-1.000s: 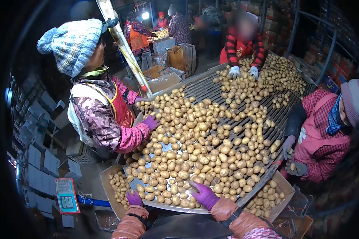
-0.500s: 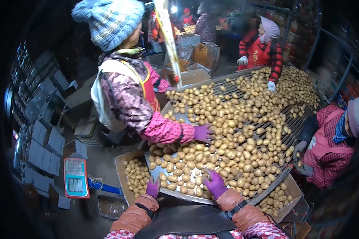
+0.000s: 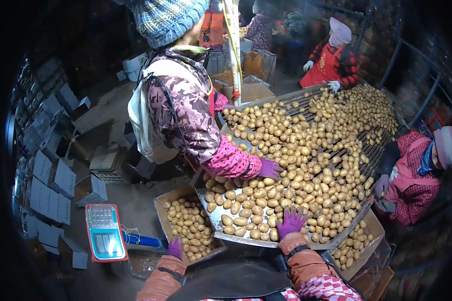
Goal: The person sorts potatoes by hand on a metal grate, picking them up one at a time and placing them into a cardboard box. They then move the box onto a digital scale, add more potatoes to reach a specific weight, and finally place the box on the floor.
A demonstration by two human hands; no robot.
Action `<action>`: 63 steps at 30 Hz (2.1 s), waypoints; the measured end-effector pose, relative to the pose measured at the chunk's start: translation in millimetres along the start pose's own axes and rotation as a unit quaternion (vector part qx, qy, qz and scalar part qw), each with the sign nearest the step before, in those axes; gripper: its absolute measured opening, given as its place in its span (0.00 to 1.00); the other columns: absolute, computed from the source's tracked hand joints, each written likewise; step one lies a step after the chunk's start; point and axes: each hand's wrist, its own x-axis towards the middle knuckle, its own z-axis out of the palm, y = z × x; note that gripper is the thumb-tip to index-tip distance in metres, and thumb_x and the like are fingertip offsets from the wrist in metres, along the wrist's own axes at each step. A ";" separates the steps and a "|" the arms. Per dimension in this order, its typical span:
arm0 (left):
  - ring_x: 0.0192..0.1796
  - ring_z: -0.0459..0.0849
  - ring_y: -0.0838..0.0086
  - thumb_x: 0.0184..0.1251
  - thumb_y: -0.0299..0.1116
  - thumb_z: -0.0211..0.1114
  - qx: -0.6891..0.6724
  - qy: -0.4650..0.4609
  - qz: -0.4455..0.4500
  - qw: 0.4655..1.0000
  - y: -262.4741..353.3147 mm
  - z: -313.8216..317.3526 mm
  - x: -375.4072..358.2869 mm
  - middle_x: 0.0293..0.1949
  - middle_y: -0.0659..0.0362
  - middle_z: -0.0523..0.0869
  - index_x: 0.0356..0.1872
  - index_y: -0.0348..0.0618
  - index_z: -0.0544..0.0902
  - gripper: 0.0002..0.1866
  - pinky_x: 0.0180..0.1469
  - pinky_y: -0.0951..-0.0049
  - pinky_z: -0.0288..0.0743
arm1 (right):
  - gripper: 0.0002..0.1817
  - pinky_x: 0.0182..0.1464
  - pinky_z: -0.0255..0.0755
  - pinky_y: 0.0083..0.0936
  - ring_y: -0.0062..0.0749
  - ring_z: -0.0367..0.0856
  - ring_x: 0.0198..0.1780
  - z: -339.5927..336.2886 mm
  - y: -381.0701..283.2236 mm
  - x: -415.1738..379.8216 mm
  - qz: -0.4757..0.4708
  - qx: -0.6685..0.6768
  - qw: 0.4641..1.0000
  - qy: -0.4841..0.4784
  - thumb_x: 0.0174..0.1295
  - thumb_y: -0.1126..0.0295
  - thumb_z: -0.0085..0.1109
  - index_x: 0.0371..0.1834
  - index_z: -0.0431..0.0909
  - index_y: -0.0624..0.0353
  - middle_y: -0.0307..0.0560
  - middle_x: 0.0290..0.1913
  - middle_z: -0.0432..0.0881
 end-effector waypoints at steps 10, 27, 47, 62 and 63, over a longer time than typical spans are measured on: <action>0.54 0.82 0.56 0.70 0.40 0.59 0.047 -0.040 0.079 0.995 -14.4 0.5 15.4 0.49 0.46 0.84 0.53 0.42 0.81 0.17 0.55 0.65 0.76 | 0.41 0.73 0.23 0.68 0.60 0.42 0.78 12.8 2.5 -2.4 -0.002 -0.029 0.999 0.016 0.59 0.42 0.54 0.75 0.58 0.45 0.50 0.74 0.60; 0.50 0.83 0.55 0.71 0.37 0.57 0.277 -0.056 0.304 0.910 -34.5 5.2 -13.1 0.45 0.47 0.85 0.49 0.41 0.81 0.13 0.53 0.65 0.77 | 0.40 0.75 0.28 0.64 0.62 0.40 0.78 4.3 -0.3 0.3 -0.016 -0.010 1.000 0.021 0.60 0.48 0.55 0.74 0.59 0.52 0.53 0.75 0.58; 0.36 0.84 0.54 0.70 0.31 0.57 0.303 0.035 0.348 0.886 -22.5 -7.6 -30.2 0.39 0.48 0.85 0.44 0.45 0.82 0.08 0.41 0.57 0.79 | 0.42 0.73 0.30 0.67 0.61 0.42 0.78 11.8 -1.8 7.6 -0.004 -0.033 0.999 0.032 0.60 0.45 0.54 0.75 0.58 0.53 0.53 0.75 0.56; 0.51 0.83 0.56 0.62 0.37 0.65 -0.040 0.044 0.020 0.998 -20.4 31.4 -44.6 0.46 0.50 0.85 0.52 0.42 0.82 0.18 0.56 0.65 0.75 | 0.40 0.73 0.33 0.66 0.56 0.44 0.79 -17.1 -28.6 9.5 0.030 -0.134 0.989 -0.051 0.66 0.45 0.48 0.78 0.53 0.50 0.49 0.78 0.55; 0.51 0.83 0.56 0.64 0.39 0.64 -0.049 0.038 -0.013 0.998 -15.9 23.3 -53.5 0.47 0.49 0.85 0.53 0.42 0.82 0.19 0.56 0.65 0.75 | 0.39 0.72 0.34 0.67 0.56 0.44 0.79 -9.5 -23.3 9.4 0.020 -0.145 0.988 -0.039 0.67 0.44 0.48 0.78 0.53 0.50 0.48 0.78 0.55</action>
